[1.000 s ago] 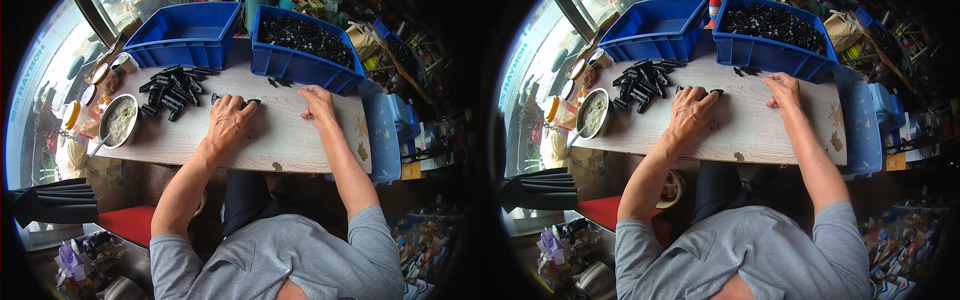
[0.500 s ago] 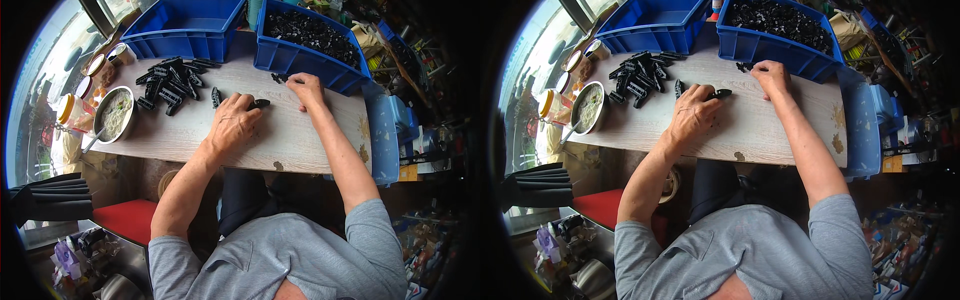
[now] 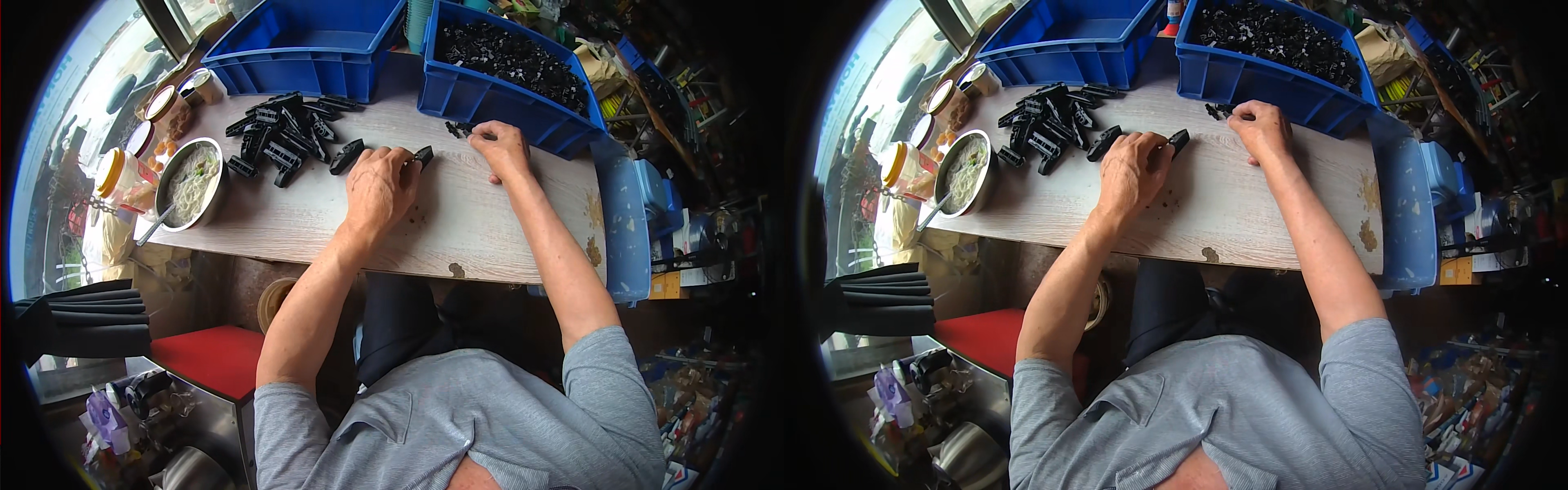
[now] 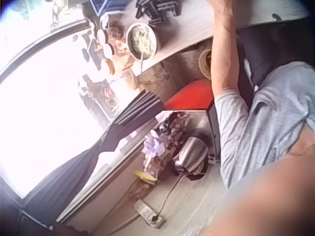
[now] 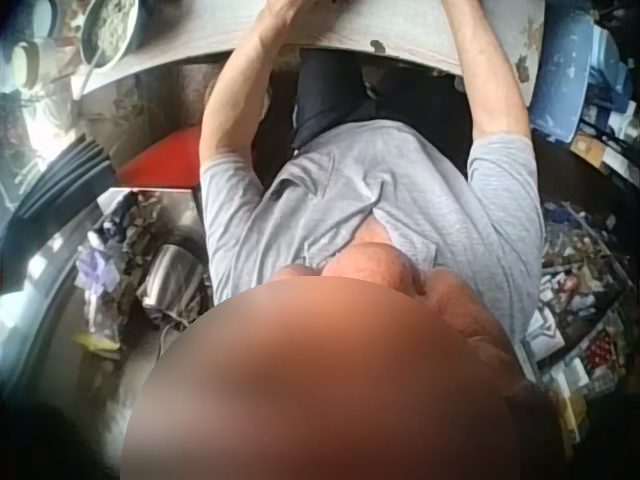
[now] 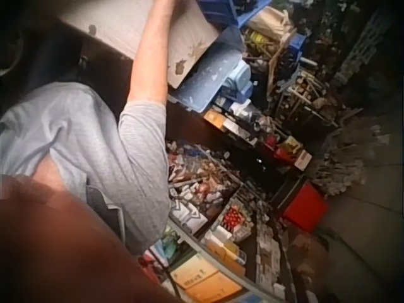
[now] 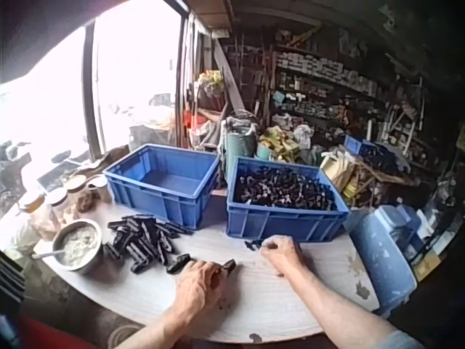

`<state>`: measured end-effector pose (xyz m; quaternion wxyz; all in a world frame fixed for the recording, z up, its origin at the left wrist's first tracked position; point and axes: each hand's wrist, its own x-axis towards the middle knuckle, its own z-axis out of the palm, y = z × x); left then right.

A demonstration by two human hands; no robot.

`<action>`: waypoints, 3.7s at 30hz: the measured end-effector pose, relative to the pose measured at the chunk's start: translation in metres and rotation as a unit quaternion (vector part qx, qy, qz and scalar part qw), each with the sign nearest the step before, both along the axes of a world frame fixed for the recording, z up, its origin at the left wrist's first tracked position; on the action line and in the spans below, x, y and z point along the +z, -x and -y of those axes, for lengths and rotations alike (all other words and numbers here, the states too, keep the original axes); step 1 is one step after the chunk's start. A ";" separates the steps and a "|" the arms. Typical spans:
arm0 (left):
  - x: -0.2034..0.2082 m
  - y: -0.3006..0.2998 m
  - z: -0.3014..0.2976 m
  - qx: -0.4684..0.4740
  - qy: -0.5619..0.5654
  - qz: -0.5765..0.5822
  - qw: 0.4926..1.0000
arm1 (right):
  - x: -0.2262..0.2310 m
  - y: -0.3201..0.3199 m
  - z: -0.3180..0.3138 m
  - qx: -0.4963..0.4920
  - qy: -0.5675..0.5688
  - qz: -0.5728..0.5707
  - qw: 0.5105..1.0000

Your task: Assembling small black plastic components by hand at a workbench.

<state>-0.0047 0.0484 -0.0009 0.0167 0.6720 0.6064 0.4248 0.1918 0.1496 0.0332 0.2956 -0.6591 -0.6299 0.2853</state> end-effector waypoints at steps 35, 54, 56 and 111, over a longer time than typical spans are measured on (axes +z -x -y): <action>-0.002 -0.075 0.064 -0.095 0.127 0.528 0.834 | 0.001 -0.025 0.073 0.023 0.147 -0.350 0.925; 0.004 -0.095 0.047 -0.149 0.145 0.674 0.709 | -0.013 -0.028 0.104 0.119 0.110 -0.385 0.909; 0.003 -0.092 0.048 -0.175 0.182 0.719 0.647 | -0.005 -0.024 0.108 0.114 0.116 -0.393 0.905; -0.001 -0.060 0.038 0.050 0.047 -0.013 0.998 | -0.025 -0.036 0.108 0.099 0.060 -0.515 0.849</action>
